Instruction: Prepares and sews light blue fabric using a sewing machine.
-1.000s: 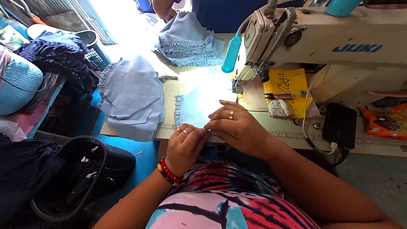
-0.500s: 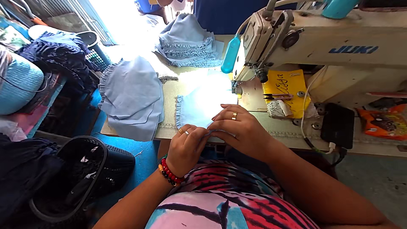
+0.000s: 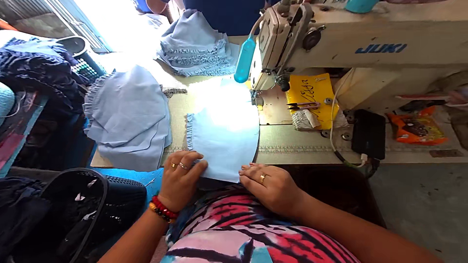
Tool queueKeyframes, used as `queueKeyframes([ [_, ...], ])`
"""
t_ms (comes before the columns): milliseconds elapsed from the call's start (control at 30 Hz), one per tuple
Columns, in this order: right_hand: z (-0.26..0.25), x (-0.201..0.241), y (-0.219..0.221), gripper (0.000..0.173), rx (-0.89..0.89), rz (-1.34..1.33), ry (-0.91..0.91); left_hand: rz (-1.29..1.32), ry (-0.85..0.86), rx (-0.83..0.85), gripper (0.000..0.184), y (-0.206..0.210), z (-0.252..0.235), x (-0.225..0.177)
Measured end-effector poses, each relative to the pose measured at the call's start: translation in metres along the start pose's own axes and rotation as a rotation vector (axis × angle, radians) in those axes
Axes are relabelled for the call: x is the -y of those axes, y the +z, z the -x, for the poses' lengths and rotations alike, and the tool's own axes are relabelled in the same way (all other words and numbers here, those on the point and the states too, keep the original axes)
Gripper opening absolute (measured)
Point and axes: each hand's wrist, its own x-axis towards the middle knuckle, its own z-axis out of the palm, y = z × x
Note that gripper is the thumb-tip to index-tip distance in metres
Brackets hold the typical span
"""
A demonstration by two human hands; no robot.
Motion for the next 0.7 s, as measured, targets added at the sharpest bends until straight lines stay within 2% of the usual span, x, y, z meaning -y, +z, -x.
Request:
queueKeyframes([
  [100,0.002,-0.002,0.007,0.021,0.040,-0.069,0.029,0.091,-0.060,0.375,0.027,-0.036,-0.012,0.015],
  [167,0.000,-0.002,0.009,0.021,0.042,-0.091,0.044,0.161,-0.132,0.631,0.052,-0.062,-0.031,0.018],
  [200,-0.002,-0.001,0.010,0.021,0.040,-0.103,0.052,0.160,-0.127,0.671,0.060,-0.068,-0.043,0.016],
  [267,-0.004,-0.002,0.014,0.022,0.024,-0.142,0.076,0.163,-0.107,0.589,0.047,-0.059,-0.075,0.007],
  [333,-0.004,-0.002,0.016,0.022,0.007,-0.163,0.093,0.279,-0.157,0.489,0.029,-0.025,-0.114,-0.005],
  [367,-0.004,-0.003,0.016,0.022,0.003,-0.164,0.098,0.348,-0.209,0.445,0.029,-0.002,-0.133,-0.011],
  [433,-0.005,-0.004,0.016,0.022,0.002,-0.165,0.096,0.404,-0.309,0.443,0.040,0.045,-0.163,-0.013],
  [533,-0.004,-0.008,0.015,0.022,0.015,-0.181,0.086,0.304,-0.334,0.558,0.061,0.093,-0.187,-0.005],
  [700,-0.005,-0.016,0.015,0.021,0.028,-0.220,0.064,0.245,-0.313,0.558,0.057,0.108,-0.195,0.006],
])
